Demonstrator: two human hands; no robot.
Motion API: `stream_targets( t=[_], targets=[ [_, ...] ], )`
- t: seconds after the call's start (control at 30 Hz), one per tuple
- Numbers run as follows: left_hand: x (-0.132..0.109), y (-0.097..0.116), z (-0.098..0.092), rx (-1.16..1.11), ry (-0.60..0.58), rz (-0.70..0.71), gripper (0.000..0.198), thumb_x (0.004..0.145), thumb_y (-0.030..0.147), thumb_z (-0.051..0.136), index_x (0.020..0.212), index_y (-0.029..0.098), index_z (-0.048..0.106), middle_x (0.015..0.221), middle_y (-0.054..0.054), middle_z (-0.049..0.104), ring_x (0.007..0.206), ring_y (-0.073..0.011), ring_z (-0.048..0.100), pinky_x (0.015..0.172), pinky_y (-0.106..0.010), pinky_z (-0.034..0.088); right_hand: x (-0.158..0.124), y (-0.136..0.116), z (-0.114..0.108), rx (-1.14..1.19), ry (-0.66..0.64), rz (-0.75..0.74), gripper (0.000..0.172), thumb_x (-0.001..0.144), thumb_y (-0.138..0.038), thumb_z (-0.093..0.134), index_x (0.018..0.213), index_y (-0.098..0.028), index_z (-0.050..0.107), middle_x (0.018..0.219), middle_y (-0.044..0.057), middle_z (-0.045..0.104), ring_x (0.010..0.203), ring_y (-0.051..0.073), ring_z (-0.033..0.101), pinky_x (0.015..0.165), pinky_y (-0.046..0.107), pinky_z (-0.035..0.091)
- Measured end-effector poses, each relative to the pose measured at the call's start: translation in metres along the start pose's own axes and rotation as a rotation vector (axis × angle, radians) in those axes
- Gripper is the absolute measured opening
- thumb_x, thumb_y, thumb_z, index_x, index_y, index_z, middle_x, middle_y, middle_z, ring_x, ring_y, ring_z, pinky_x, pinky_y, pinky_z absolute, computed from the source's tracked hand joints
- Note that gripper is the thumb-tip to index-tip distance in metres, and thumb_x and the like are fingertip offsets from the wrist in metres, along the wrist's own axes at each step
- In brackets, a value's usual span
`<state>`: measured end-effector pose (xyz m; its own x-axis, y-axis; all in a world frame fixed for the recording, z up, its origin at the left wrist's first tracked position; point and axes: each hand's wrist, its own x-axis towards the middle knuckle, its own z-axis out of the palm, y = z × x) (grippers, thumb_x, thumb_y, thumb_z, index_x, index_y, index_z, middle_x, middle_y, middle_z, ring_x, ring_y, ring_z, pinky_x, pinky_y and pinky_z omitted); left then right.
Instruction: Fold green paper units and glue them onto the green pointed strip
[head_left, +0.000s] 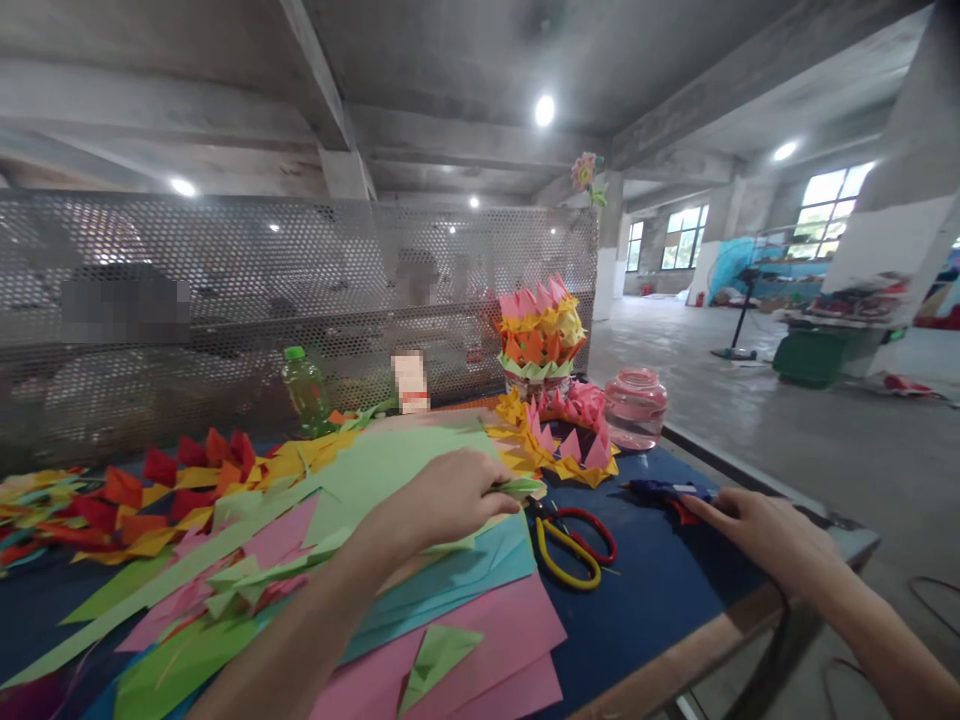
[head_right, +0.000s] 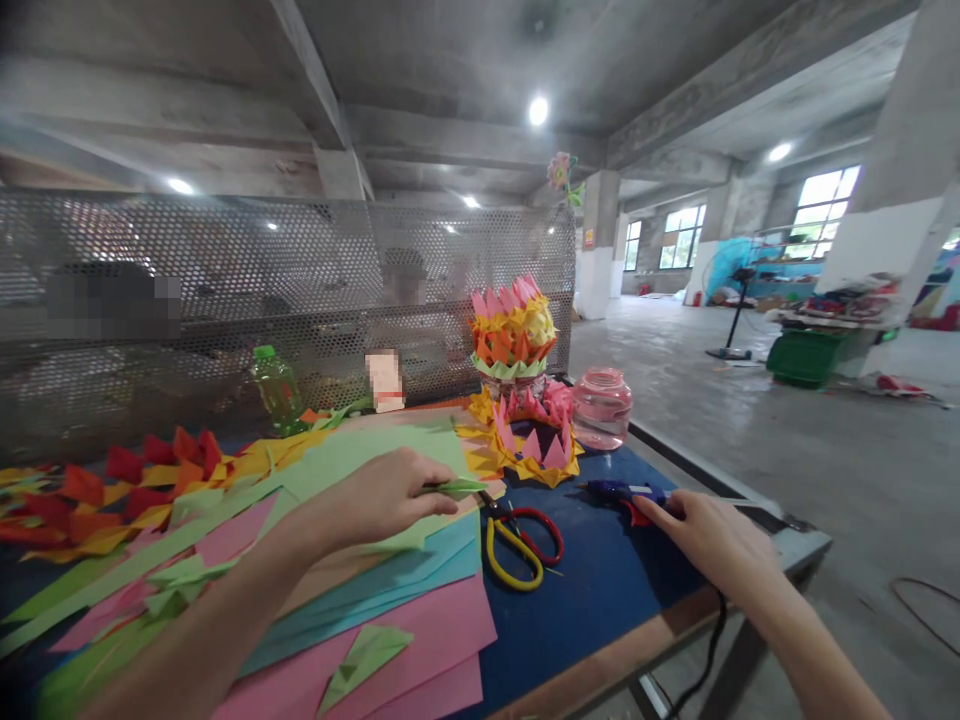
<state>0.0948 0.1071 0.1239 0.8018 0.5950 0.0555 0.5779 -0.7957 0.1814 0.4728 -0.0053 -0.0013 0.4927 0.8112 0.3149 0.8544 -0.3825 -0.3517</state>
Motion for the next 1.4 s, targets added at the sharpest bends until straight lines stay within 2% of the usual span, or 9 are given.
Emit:
stream_targets(
  t=[0.17, 0.23, 0.33, 0.43, 0.67, 0.9, 1.13, 1.27, 1.4],
  targets=[
    [0.001, -0.002, 0.001, -0.042, -0.025, 0.026, 0.031, 0.095, 0.029, 0.068, 0.066, 0.017, 0.064, 0.057, 0.004, 0.051, 0.053, -0.0120, 0.044, 0.049, -0.026, 0.023, -0.025, -0.017, -0.005, -0.041, 0.061, -0.031, 0.056, 0.088, -0.076, 0.051, 0.088, -0.023, 0.069, 0.086, 0.016, 0.075, 0.078, 0.041, 0.072, 0.057, 0.043, 0.047],
    [0.002, -0.005, 0.002, -0.051, -0.050, 0.030, 0.031, 0.096, 0.029, 0.069, 0.068, 0.016, 0.063, 0.058, 0.004, 0.050, 0.053, -0.0117, 0.044, 0.050, -0.024, 0.027, -0.042, -0.040, -0.003, 0.030, 0.019, -0.172, 0.049, 0.096, -0.069, 0.045, 0.104, -0.026, 0.067, 0.098, 0.012, 0.075, 0.087, 0.035, 0.073, 0.067, 0.042, 0.053],
    [0.005, -0.009, 0.004, -0.065, -0.100, 0.039, 0.030, 0.098, 0.036, 0.069, 0.078, 0.015, 0.064, 0.071, 0.003, 0.059, 0.060, -0.0123, 0.053, 0.060, -0.025, 0.045, -0.073, -0.094, 0.001, 0.324, -0.223, -0.596, 0.028, 0.103, -0.051, 0.048, 0.103, -0.028, 0.065, 0.090, 0.005, 0.074, 0.076, 0.022, 0.072, 0.063, 0.029, 0.056],
    [0.007, -0.012, 0.004, -0.067, -0.137, 0.036, 0.028, 0.100, 0.037, 0.068, 0.084, 0.014, 0.065, 0.080, 0.001, 0.064, 0.068, -0.0143, 0.061, 0.069, -0.030, 0.053, -0.099, -0.152, 0.005, 0.485, -0.414, -0.811, 0.021, 0.106, -0.035, 0.046, 0.098, -0.027, 0.064, 0.093, 0.002, 0.072, 0.082, 0.018, 0.072, 0.071, 0.026, 0.057],
    [0.007, -0.007, -0.003, -0.042, -0.167, 0.044, 0.027, 0.101, 0.038, 0.067, 0.087, 0.014, 0.067, 0.084, -0.001, 0.067, 0.078, -0.0171, 0.066, 0.078, -0.035, 0.056, -0.108, -0.237, 0.027, 0.255, -0.517, -0.844, 0.018, 0.104, -0.029, 0.051, 0.098, -0.022, 0.067, 0.096, 0.007, 0.071, 0.089, 0.024, 0.070, 0.077, 0.032, 0.052],
    [0.004, -0.010, -0.008, -0.115, -0.153, 0.040, 0.028, 0.102, 0.036, 0.066, 0.086, 0.014, 0.066, 0.082, -0.001, 0.068, 0.076, -0.0164, 0.067, 0.076, -0.034, 0.057, -0.107, -0.265, 0.037, 0.151, -0.629, -0.936, 0.017, 0.080, -0.014, 0.074, 0.094, -0.018, 0.066, 0.099, 0.008, 0.071, 0.091, 0.025, 0.068, 0.075, 0.029, 0.048],
    [0.004, -0.021, -0.001, -0.226, -0.130, 0.036, 0.020, 0.102, 0.032, 0.066, 0.093, 0.014, 0.069, 0.089, -0.002, 0.070, 0.080, -0.0171, 0.069, 0.077, -0.035, 0.059, -0.065, -0.245, -0.017, 0.353, -0.911, -1.159, 0.012, 0.088, -0.014, 0.073, 0.092, -0.026, 0.071, 0.092, -0.006, 0.072, 0.079, 0.011, 0.067, 0.071, 0.016, 0.048],
    [0.007, -0.029, 0.007, -0.267, -0.118, 0.016, 0.020, 0.102, 0.032, 0.066, 0.097, 0.013, 0.069, 0.093, -0.003, 0.070, 0.084, -0.0180, 0.069, 0.079, -0.036, 0.059, -0.020, -0.216, -0.030, 0.700, -0.584, -1.012, 0.025, 0.108, -0.032, 0.045, 0.108, -0.023, 0.068, 0.109, 0.005, 0.073, 0.099, 0.019, 0.068, 0.084, 0.026, 0.054],
    [0.007, -0.029, 0.009, -0.321, -0.121, -0.024, 0.017, 0.102, 0.028, 0.066, 0.094, 0.013, 0.071, 0.089, -0.003, 0.071, 0.080, -0.0169, 0.069, 0.074, -0.033, 0.058, 0.010, -0.186, -0.005, 0.748, -0.095, -0.910, 0.021, 0.108, -0.029, 0.045, 0.107, -0.020, 0.064, 0.079, 0.001, 0.067, 0.065, 0.015, 0.062, 0.057, 0.022, 0.047]
  ],
)
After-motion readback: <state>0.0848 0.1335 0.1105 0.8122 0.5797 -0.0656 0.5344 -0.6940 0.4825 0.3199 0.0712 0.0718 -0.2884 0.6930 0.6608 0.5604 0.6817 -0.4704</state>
